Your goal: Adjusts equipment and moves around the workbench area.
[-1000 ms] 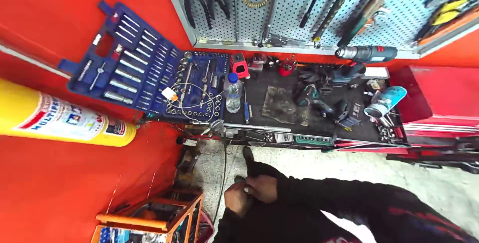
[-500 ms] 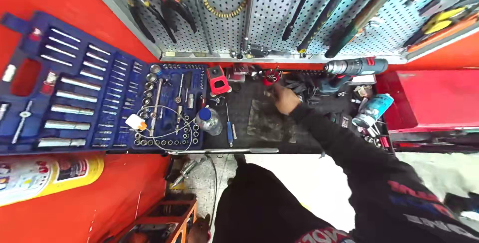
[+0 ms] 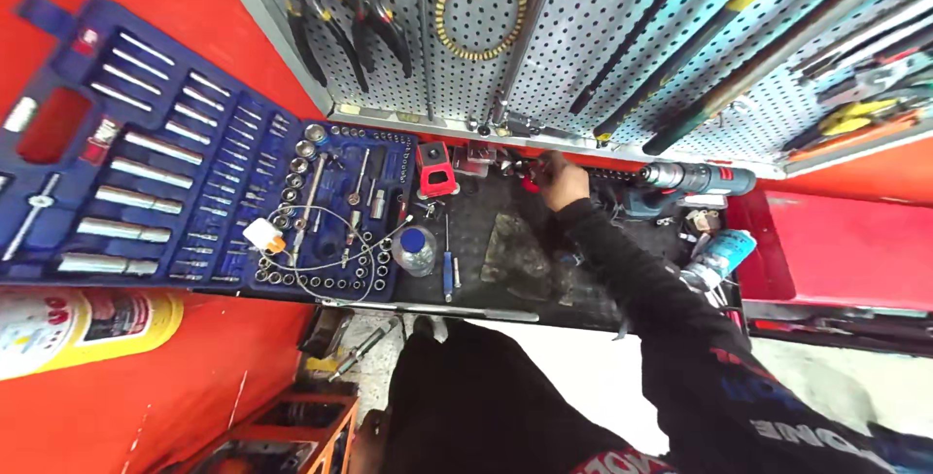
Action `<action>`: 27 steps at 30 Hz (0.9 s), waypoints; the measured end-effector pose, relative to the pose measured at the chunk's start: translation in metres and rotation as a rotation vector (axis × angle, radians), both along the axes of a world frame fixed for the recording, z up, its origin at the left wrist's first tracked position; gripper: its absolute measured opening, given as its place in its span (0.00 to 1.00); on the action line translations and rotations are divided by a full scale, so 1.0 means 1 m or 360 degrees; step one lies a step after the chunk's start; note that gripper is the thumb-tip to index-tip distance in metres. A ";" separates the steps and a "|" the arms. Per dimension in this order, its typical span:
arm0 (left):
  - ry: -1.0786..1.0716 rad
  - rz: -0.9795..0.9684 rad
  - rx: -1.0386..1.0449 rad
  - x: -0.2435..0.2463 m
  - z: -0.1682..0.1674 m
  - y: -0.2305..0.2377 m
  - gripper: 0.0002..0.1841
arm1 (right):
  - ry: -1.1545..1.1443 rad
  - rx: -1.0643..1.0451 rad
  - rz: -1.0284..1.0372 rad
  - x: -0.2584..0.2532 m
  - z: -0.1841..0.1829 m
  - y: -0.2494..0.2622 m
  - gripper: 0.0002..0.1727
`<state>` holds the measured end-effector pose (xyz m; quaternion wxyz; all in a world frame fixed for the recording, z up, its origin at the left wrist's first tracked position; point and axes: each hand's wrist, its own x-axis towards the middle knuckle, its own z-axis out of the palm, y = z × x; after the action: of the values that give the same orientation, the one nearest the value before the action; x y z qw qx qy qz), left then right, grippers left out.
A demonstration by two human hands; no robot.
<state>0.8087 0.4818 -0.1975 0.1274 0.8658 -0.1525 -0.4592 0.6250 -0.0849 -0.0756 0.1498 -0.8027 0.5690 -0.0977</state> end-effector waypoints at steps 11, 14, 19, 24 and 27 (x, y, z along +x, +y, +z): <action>0.0036 -0.0193 -0.0140 0.036 -0.008 -0.003 0.17 | 0.0116 0.0933 0.0127 0.080 -0.052 0.190 0.42; 0.0084 -0.0279 -0.0182 0.046 0.001 0.001 0.15 | 0.0061 0.0958 0.0201 0.078 -0.061 0.186 0.40; 0.0315 -0.0396 -0.0008 0.044 -0.009 0.006 0.21 | 0.0222 0.1034 0.0387 0.075 -0.061 0.193 0.43; 0.0493 -0.0867 0.0117 0.029 -0.048 0.004 0.27 | 0.0195 0.0826 0.0148 0.074 -0.051 0.227 0.36; 0.0475 -0.1192 0.0218 0.030 -0.045 -0.010 0.31 | -0.0120 0.0702 0.0153 0.044 -0.004 0.251 0.28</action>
<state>0.8384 0.4716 -0.2426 -0.0857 0.6808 -0.4062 -0.6035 0.6688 0.1657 -0.0791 0.3473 -0.7725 0.5316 0.0066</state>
